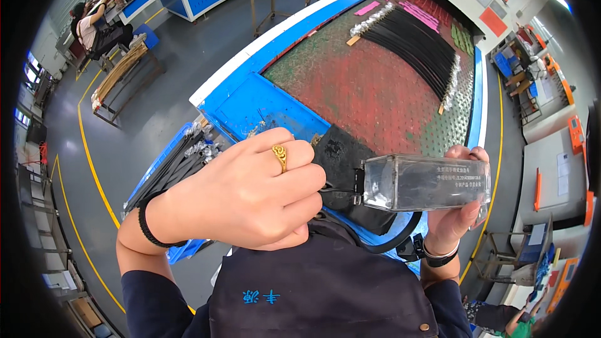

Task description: The person inserts a black cable into a transparent plastic housing and secures it using a metal clip. They repeat this process for multiple cables, picking them from a pile and placing the finished units on a blue workbench.

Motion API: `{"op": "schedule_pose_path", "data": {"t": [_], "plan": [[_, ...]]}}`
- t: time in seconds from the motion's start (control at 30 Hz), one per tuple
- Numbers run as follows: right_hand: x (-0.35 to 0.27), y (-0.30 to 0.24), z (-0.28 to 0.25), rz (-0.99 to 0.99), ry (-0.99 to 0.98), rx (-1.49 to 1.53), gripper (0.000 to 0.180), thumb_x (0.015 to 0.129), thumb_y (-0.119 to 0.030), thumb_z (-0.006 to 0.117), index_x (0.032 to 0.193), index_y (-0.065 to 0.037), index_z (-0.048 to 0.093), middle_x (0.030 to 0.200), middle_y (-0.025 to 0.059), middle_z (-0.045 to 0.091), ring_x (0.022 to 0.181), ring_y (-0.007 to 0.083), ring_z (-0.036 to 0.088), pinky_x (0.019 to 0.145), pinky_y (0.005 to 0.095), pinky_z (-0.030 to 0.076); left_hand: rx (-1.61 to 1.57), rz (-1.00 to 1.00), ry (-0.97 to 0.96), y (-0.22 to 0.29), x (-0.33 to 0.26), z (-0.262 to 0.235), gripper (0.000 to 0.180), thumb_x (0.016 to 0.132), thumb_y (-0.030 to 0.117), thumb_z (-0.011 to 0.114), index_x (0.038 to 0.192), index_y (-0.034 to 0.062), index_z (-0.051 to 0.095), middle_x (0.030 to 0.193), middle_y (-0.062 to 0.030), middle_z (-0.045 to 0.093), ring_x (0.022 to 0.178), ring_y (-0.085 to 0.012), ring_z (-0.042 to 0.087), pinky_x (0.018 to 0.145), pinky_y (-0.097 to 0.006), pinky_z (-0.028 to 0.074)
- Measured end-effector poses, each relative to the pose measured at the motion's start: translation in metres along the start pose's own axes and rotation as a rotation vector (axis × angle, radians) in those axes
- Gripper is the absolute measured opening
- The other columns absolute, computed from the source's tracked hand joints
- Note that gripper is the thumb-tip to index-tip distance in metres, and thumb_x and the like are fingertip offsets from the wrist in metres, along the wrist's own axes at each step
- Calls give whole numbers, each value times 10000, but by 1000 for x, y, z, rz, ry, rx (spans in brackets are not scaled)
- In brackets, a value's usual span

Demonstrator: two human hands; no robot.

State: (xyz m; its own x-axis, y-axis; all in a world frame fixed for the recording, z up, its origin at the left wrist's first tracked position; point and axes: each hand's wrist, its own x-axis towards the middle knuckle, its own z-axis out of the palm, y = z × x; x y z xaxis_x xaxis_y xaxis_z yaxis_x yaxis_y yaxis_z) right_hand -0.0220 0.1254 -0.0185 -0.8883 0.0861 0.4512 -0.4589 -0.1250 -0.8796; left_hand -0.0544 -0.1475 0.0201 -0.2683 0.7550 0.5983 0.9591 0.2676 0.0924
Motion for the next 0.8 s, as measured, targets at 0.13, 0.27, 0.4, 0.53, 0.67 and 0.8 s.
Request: {"op": "schedule_pose_path", "data": {"t": [0.13, 0.27, 0.4, 0.53, 0.67, 0.8], "plan": [[0, 2, 4, 6, -10, -45, 815, 714, -567, 653, 1251, -51, 321, 1082, 114, 448, 964, 169, 477, 806, 294, 452, -15, -7, -7, 3, 3, 2, 174, 463, 84, 569, 525, 53, 410, 616, -45, 387, 528, -190, 391, 487, -298, 338], [0, 0, 8, 23, -5, -75, 832, 708, -590, 647, 1238, -34, 328, 1065, 119, 453, 956, 166, 467, 793, 278, 449, -18, -18, -7, 5, 4, 4, 184, 461, 82, 570, 523, 54, 399, 605, -42, 353, 520, -190, 378, 482, -299, 328], [-2, 2, 8, 19, -13, -103, 836, 706, -603, 639, 1229, -28, 331, 1055, 121, 455, 959, 166, 460, 796, 274, 445, -30, -23, 22, 5, 2, 7, 203, 459, 82, 575, 521, 57, 384, 593, -40, 316, 512, -189, 360, 476, -299, 320], [-1, 2, 9, 23, -24, -134, 837, 708, -612, 630, 1228, -30, 328, 1054, 122, 456, 957, 165, 457, 794, 275, 445, -21, -20, -1, 6, 4, 4, 219, 456, 82, 576, 516, 60, 367, 586, -39, 295, 507, -189, 347, 468, -298, 309], [-2, 2, 9, 19, 1, -150, 838, 701, -619, 631, 1220, -33, 330, 1048, 120, 457, 955, 164, 456, 785, 273, 444, -26, -21, 6, 4, 4, 6, 225, 456, 84, 575, 511, 63, 358, 583, -40, 288, 506, -190, 342, 464, -300, 304], [-1, 2, 10, 11, -5, -145, 833, 692, -625, 631, 1206, -39, 336, 1037, 115, 454, 949, 163, 455, 788, 270, 436, -33, -29, -8, 4, 5, 5, 225, 461, 83, 576, 509, 63, 358, 581, -40, 288, 507, -191, 343, 464, -300, 304]]}}
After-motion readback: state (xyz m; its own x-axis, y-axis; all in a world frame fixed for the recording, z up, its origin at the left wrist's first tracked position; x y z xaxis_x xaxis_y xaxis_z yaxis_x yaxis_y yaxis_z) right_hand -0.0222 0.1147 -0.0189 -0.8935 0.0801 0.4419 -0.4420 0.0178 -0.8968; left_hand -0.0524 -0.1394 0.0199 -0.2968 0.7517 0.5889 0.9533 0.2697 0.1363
